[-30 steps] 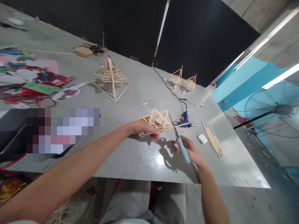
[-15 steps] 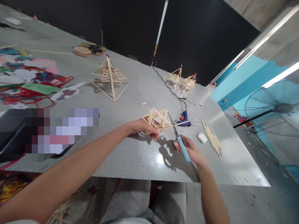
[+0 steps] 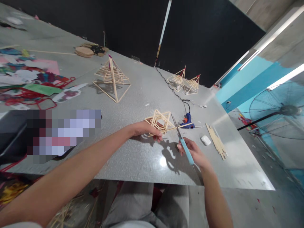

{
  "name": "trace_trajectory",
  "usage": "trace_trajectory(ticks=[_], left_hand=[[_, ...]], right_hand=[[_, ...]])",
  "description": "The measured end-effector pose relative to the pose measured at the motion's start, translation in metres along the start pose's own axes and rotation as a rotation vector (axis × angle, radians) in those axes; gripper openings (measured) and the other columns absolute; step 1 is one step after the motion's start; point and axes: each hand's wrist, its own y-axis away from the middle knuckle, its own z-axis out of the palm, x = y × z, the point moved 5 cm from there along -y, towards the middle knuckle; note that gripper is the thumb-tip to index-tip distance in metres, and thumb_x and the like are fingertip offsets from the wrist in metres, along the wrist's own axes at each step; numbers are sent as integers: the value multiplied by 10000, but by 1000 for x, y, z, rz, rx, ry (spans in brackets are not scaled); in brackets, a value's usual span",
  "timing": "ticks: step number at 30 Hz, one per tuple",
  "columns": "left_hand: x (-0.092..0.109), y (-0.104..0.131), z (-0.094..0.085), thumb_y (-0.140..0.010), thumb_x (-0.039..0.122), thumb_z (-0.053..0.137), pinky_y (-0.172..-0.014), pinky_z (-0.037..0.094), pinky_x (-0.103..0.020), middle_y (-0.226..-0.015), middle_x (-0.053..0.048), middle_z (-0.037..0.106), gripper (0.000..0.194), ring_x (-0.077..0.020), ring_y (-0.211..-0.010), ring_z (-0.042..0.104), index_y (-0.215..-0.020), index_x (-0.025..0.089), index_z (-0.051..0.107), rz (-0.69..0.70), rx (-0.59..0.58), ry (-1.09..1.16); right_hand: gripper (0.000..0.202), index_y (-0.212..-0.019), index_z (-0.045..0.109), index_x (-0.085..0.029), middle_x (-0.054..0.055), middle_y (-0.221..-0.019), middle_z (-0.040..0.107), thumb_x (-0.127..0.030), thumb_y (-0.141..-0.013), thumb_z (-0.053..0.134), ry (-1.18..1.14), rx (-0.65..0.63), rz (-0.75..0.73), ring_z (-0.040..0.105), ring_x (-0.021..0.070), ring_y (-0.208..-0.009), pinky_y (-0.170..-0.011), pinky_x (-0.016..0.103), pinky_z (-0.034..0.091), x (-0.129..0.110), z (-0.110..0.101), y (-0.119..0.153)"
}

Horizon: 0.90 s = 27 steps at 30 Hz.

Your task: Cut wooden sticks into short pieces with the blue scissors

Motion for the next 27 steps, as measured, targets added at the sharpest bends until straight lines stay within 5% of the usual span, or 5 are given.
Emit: trace_trajectory(ticks=[27], left_hand=[[6, 1, 3, -754, 376, 910, -664, 596, -284, -800, -104, 804, 244, -198, -714, 749, -808, 158, 815, 53, -15, 6]], right_hand=[[514, -885, 603, -219, -15, -722, 575, -693, -877, 803, 5, -8, -3, 533, 168, -683, -651, 315, 418, 10, -3, -2]])
